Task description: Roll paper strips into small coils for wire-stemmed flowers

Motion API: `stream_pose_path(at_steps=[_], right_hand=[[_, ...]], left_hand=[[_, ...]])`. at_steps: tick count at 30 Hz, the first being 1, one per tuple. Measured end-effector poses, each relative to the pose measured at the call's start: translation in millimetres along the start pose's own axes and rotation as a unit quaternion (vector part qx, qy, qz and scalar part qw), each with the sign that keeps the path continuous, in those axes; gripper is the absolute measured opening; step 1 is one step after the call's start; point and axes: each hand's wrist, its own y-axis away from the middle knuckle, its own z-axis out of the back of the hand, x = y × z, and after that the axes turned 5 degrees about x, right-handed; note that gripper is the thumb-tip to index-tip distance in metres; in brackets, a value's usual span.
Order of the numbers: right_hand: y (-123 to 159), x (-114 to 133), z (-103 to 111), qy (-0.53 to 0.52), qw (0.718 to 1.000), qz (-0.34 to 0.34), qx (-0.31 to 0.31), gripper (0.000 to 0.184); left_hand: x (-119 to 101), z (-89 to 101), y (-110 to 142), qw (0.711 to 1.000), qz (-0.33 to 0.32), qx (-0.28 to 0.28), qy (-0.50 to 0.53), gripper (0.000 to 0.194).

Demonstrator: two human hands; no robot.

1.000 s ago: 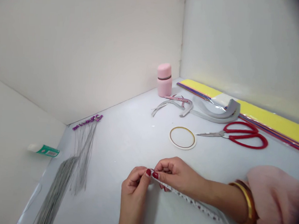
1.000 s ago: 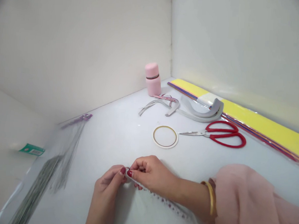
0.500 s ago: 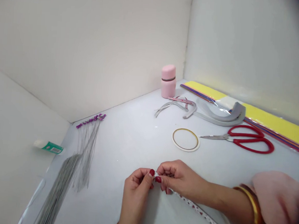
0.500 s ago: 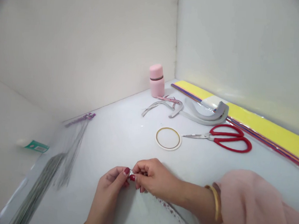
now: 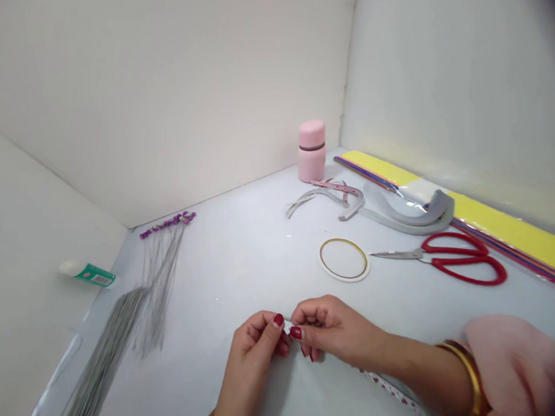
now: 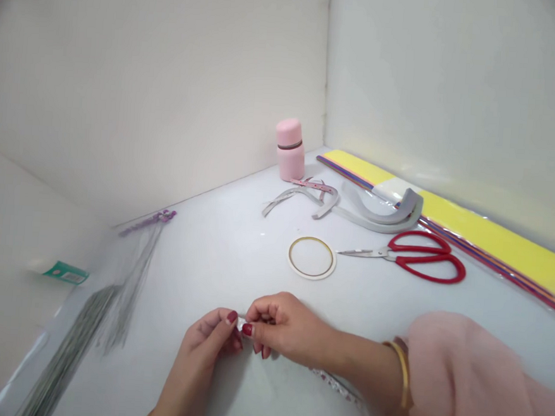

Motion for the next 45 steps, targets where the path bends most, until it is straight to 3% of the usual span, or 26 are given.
stream_pose_path(at_steps=[3, 7, 11, 15, 19, 22, 29, 36, 45], right_hand=[[0.5, 1.6, 2.3, -0.021, 1.000, -0.008, -0.003, 0.025], [0.2, 3.4, 5.2, -0.051, 0.999, -0.010, -0.004, 0.027], [0.0, 5.1, 7.8, -0.079, 0.996, -0.022, 0.023, 0.029], [0.9, 6.0, 8.8, -0.093, 0.993, -0.022, 0.063, 0.031], [2.3, 4.8, 5.8, -0.014, 0.999, -0.019, 0.028, 0.030], [3.5, 4.0, 3.0, 0.079, 0.997, 0.020, -0.007, 0.024], [4.7, 6.2, 2.2, 0.170, 0.983, 0.038, -0.059, 0.016], [2.4, 6.2, 2.9, 0.072, 0.997, 0.011, -0.025, 0.018], [3.5, 8.7, 2.6, -0.024, 0.999, -0.017, -0.013, 0.024]], left_hand=[[-2.4, 1.2, 3.7, 0.991, -0.088, -0.043, -0.094, 0.014], [1.0, 6.0, 5.7, 0.931, -0.259, -0.039, -0.253, 0.021], [3.3, 9.8, 2.9, 0.901, -0.303, -0.017, -0.311, 0.025], [-4.1, 8.9, 2.4, 0.917, -0.264, 0.009, -0.299, 0.017], [-10.0, 7.6, 4.0, 0.943, -0.174, 0.011, -0.283, 0.015], [-9.5, 8.1, 4.3, 0.953, -0.129, 0.012, -0.275, 0.015], [-8.1, 6.8, 4.8, 0.951, -0.134, 0.016, -0.279, 0.015], [-2.4, 5.7, 1.8, 0.992, -0.043, 0.028, -0.118, 0.016], [-1.7, 1.6, -2.5, 0.999, 0.015, 0.016, 0.036, 0.015]])
